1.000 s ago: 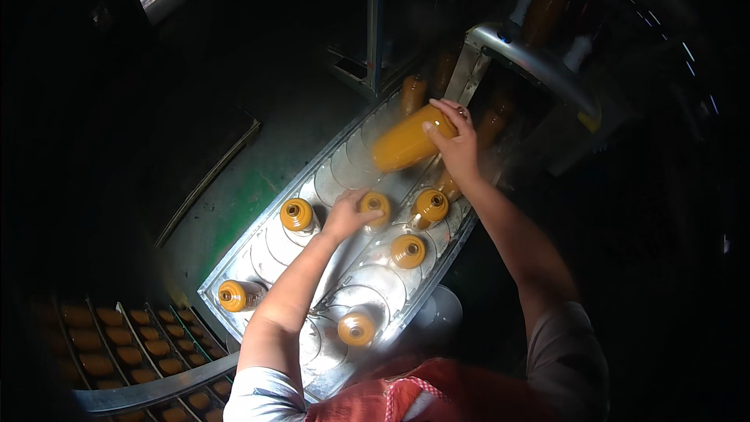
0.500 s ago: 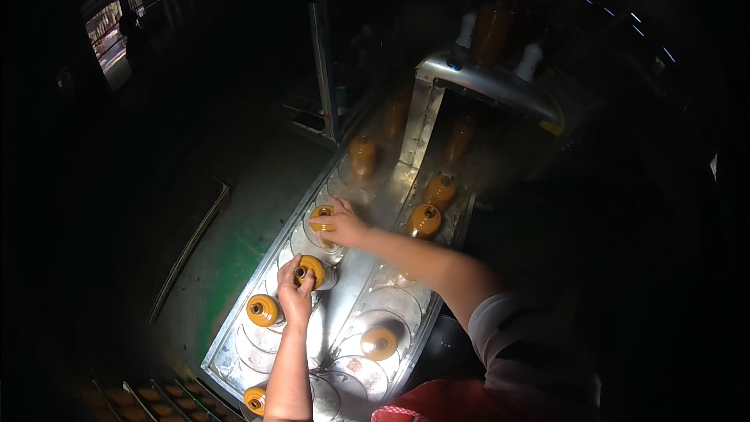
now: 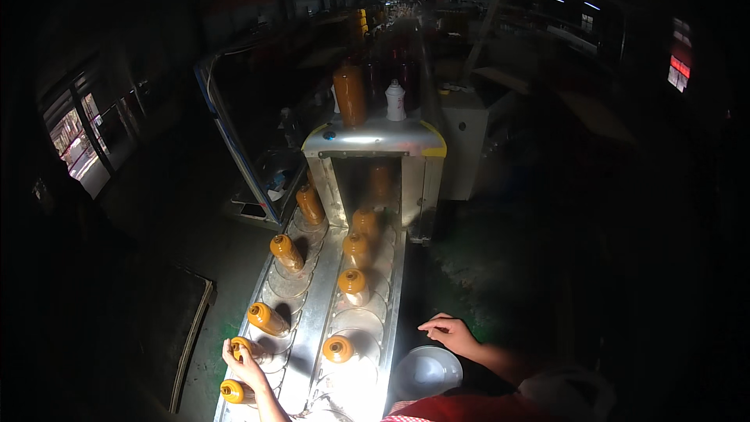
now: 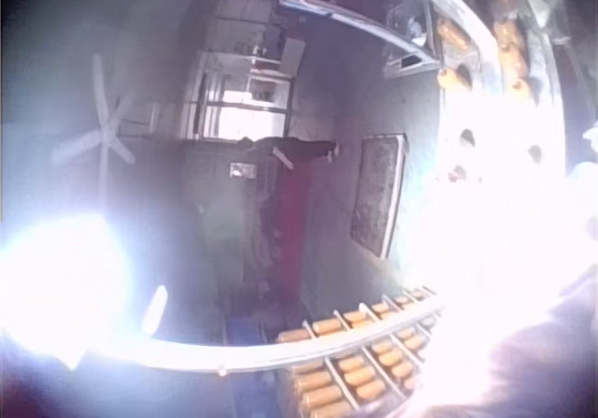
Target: The person places amber-colored jars onto a conveyor belt and then moves them to a pallet rack. They also transport a loaded pallet rack using a pallet jack and return to the conveyor to continue placing jars.
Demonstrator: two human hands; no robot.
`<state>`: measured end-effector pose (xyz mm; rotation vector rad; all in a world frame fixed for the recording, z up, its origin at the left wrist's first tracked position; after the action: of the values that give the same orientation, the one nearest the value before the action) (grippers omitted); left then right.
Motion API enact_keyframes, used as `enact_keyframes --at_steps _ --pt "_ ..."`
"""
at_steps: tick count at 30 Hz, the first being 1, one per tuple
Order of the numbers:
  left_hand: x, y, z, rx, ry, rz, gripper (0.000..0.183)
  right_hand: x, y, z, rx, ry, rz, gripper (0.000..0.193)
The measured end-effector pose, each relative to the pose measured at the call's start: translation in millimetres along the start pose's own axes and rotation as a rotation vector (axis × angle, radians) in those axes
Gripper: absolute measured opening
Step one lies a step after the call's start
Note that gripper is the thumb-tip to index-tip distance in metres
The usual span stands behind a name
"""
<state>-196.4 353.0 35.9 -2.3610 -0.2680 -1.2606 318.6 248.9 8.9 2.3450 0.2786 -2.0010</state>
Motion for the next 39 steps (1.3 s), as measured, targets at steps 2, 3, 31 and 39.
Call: enact_keyframes --at_steps 2,3,31,39 --pt "36 43 30 -0.132 0.29 0.036 0.027 31 57 -28 0.087 -0.06 0.143 0.02" --pt "39 74 52 -0.232 0.512 -0.143 0.021 51 78 -37 0.104 -0.072 0.159 0.02" --pt "376 1000 -398 1.01 -0.377 -0.215 0.028 -224 536 324 -1.672 -0.205 -0.691 0.033" --pt "319 1138 -708 1.035 -1.016 -0.939 0.054 -479 713 644 -1.142 0.226 -1.336 0.06"
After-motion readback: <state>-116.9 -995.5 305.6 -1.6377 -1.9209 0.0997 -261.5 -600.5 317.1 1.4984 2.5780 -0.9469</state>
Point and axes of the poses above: each hand's wrist, its own y-axis away from the middle knuckle, its own z-axis out of the palm, x = y × z, the point moved 7 cm from there along -y, towards the middle knuckle, and after that the axes turned 14 degrees about -x, right-handed, at the moved point
